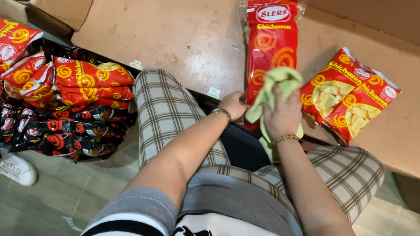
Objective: The person wipes several bags of snacks with a yellow cloth and organizes them next to a large cardboard box.
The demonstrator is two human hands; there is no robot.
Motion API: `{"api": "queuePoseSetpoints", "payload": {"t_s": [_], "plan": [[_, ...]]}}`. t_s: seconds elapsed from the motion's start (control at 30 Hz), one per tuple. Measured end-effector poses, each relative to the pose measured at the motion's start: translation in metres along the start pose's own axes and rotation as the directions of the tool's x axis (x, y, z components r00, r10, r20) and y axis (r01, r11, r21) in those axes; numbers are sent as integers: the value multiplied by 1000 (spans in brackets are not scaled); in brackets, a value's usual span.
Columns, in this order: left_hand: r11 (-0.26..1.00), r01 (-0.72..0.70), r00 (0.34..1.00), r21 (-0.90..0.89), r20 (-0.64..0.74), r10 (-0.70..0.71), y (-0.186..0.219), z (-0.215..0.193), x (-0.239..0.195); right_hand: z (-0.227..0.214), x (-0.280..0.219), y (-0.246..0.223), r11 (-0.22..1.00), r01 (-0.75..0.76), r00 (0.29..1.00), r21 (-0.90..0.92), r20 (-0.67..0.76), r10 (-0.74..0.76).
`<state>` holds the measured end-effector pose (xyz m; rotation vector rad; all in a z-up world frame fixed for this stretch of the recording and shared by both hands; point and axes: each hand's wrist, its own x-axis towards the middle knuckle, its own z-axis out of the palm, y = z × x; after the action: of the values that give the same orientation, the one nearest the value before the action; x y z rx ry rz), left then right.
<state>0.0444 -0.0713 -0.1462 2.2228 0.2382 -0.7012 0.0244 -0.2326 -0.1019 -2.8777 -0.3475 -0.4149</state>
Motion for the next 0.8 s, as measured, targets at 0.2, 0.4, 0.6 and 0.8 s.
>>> {"api": "queuePoseSetpoints", "payload": {"t_s": [0.2,0.4,0.6,0.8], "plan": [[999,-16,999,41,-48,18,1,8,5,5,-8,4,927,-373,908,46,224,354],[999,-19,998,26,-63,21,12,4,7,11,-3,27,980,-188,966,71,193,172],[993,-13,994,-120,-105,1,31,3,11,42,-16,84,904,-428,855,11,327,402],[976,-163,966,-144,-223,128,14,-21,24,33,-19,97,894,-439,858,87,335,389]]}}
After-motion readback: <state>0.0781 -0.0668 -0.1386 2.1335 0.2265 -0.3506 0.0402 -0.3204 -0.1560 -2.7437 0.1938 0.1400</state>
